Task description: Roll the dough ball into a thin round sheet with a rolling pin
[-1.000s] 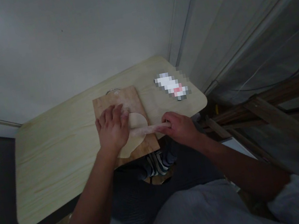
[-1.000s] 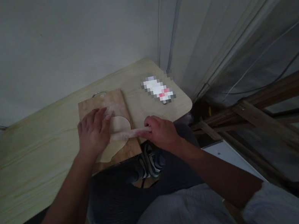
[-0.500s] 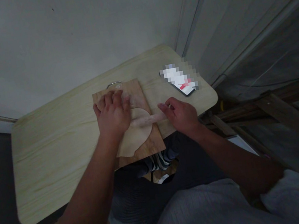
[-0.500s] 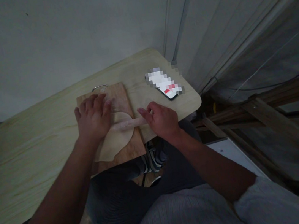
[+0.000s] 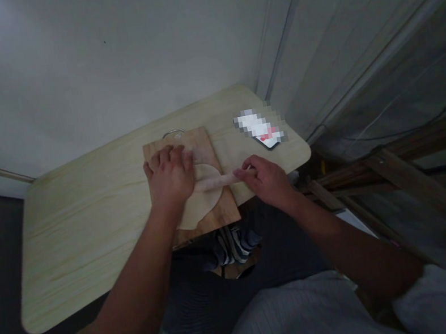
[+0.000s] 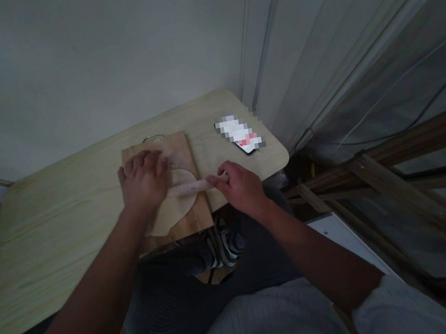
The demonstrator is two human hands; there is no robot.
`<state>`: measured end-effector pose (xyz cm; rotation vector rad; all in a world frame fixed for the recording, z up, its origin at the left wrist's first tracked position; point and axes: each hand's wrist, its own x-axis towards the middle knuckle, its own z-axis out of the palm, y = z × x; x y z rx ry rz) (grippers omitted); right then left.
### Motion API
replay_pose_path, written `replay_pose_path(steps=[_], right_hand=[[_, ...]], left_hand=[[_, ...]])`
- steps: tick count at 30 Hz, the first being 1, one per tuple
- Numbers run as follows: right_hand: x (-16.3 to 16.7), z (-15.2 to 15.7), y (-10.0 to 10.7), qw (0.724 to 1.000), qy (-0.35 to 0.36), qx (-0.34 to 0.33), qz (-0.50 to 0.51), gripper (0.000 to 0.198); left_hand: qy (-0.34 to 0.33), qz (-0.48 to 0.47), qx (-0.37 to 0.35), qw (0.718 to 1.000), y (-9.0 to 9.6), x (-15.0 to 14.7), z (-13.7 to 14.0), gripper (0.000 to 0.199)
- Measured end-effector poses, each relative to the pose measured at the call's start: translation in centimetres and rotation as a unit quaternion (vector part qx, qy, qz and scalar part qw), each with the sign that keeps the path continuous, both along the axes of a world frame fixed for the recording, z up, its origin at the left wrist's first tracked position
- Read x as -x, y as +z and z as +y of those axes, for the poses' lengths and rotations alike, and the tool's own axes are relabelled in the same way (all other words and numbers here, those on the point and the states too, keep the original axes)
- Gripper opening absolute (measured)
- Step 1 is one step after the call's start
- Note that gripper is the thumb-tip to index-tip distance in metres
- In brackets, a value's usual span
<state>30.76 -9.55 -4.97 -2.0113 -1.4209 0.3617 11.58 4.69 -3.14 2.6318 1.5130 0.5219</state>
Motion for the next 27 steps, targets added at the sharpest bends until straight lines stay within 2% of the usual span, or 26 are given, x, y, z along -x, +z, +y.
replay_pose_path(steps=[5,11,18,27], right_hand=[[0.1,-1.5,-0.4,0.999,0.021,-0.004,0.029,0.043],[0.0,-1.5,-0.4,0.999,0.050,0.015,0.002,0.043],[-0.2,-0.2,0.4,0.995,0.007,0.095,-0.034,0.048],[-0.9,2.3,1.0,0.983,-0.037,0.165,-0.073,0.068]], left_hand=[[0.012,-0.018,-0.016,1.000,-0.1,0.6,-1.6,0.055],[0.016,-0.013,-0.016,1.000,-0.2,1.1,-2.3,0.055],[0.012,-0.012,-0.013,1.000,-0.1,0.6,-0.8,0.056],[0.014,0.002,-0.008,1.000,-0.1,-0.6,1.9,0.058]])
